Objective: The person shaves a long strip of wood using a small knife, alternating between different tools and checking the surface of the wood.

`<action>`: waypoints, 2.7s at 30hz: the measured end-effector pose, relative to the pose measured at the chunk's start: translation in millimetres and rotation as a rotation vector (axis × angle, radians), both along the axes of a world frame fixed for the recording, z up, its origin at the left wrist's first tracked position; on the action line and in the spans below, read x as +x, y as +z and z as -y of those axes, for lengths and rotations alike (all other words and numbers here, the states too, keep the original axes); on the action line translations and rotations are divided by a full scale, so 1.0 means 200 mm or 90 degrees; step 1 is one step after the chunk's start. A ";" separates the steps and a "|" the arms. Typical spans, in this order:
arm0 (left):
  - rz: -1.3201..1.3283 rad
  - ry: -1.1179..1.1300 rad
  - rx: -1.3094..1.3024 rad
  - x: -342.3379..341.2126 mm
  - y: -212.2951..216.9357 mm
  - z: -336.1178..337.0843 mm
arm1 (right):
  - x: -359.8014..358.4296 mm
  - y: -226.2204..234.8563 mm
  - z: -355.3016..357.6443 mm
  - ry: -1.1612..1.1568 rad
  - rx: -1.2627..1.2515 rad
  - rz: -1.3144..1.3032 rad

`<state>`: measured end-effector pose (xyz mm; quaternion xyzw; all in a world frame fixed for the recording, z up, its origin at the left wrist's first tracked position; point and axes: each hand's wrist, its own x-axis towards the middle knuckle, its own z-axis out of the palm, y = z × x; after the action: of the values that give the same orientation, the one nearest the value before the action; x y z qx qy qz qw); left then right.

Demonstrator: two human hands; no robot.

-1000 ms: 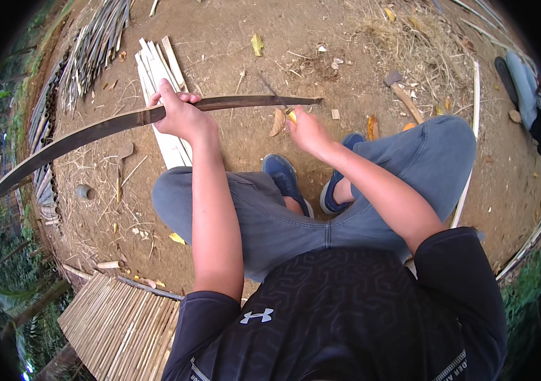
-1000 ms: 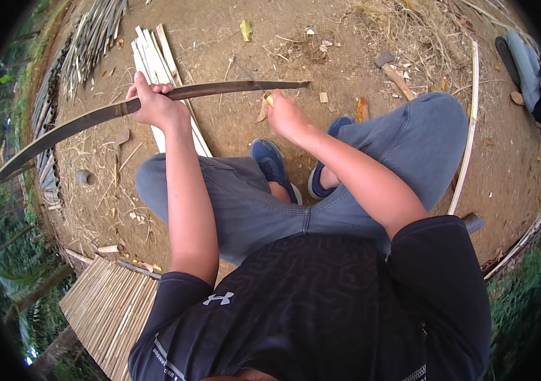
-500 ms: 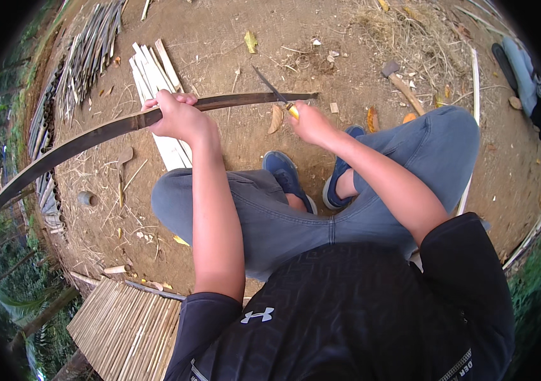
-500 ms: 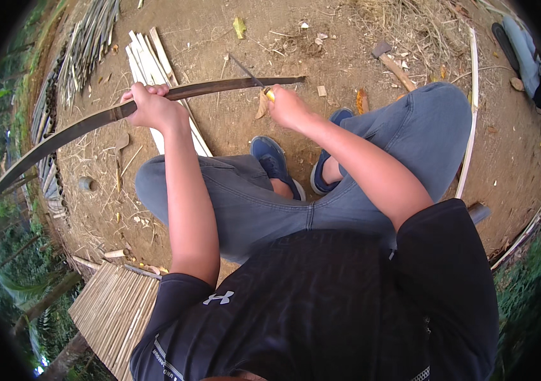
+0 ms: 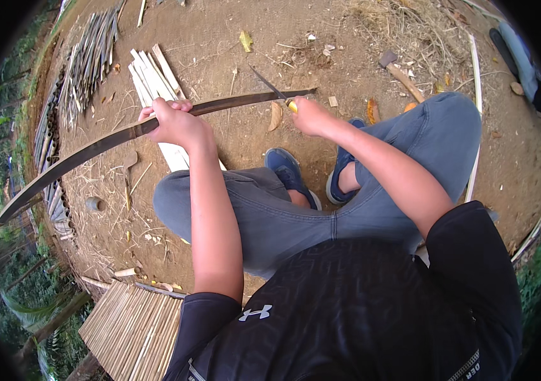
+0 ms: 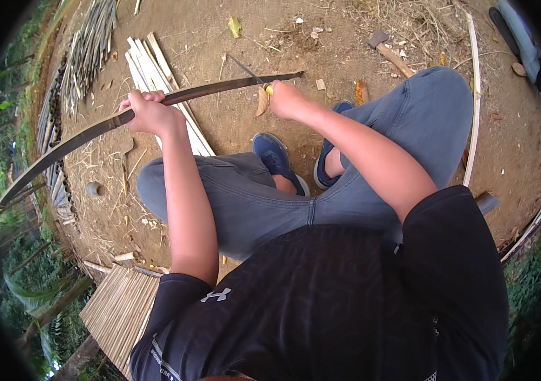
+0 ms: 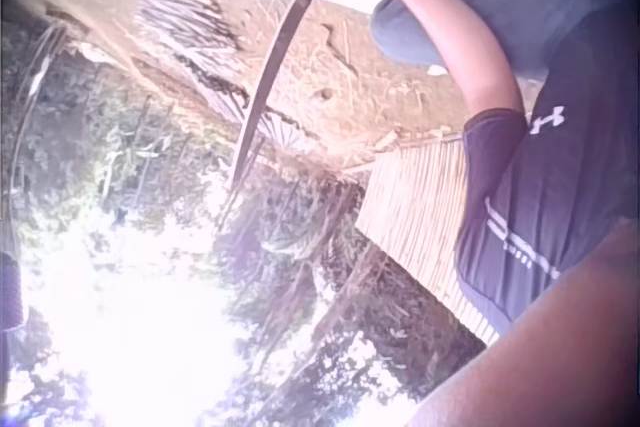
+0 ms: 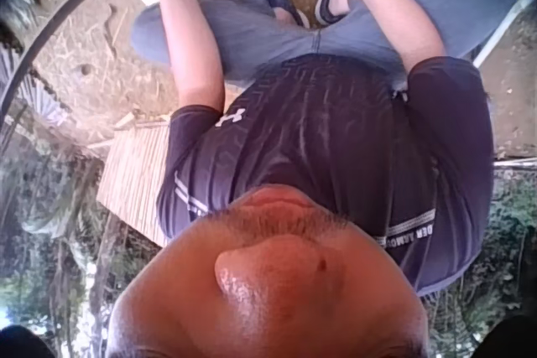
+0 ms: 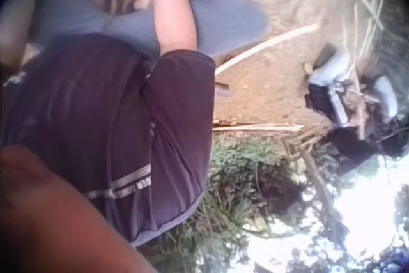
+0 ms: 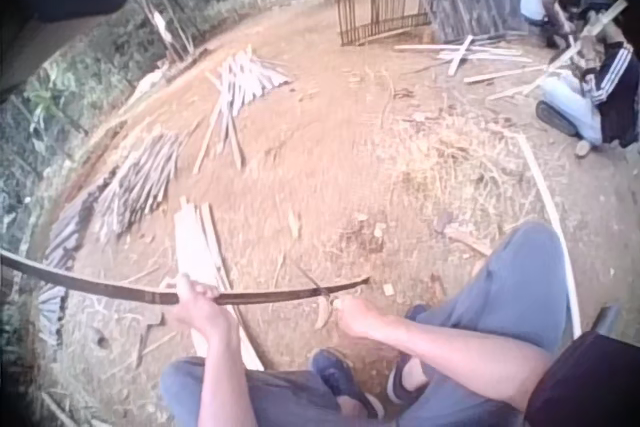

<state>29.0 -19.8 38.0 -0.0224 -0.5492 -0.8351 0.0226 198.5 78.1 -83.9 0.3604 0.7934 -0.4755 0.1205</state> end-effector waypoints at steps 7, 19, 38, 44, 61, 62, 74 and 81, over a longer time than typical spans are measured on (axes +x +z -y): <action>0.000 -0.003 -0.029 0.01 0.00 0.05 | 0.02 0.05 0.07 -0.025 -0.006 0.008; 0.004 0.009 -0.013 0.00 -0.01 0.04 | 0.01 0.04 0.08 -0.020 0.025 0.026; -0.046 0.000 -0.036 0.00 0.00 -0.02 | 0.03 -0.06 0.08 -0.140 -0.045 -0.009; -0.029 0.066 -0.041 -0.10 -0.04 0.03 | -0.02 -0.03 0.14 -0.075 -0.040 0.006; 0.018 0.158 -0.039 -0.14 -0.09 -0.01 | 0.01 -0.18 -0.01 -0.081 -0.057 0.077; 0.030 0.141 -0.042 -0.14 -0.07 0.01 | 0.02 -0.16 -0.04 -0.047 -0.049 0.101; 0.028 0.156 -0.034 -0.08 -0.04 -0.07 | 0.07 -0.34 -0.08 -0.019 -0.039 0.126; -0.025 0.078 -0.030 -0.08 -0.05 -0.07 | 0.07 -0.43 -0.08 -0.122 -0.021 0.120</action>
<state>12.1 -6.7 27.5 -0.0060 -0.5682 -0.8186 0.0839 213.4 93.2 -170.2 0.4755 0.7326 -0.4618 0.1545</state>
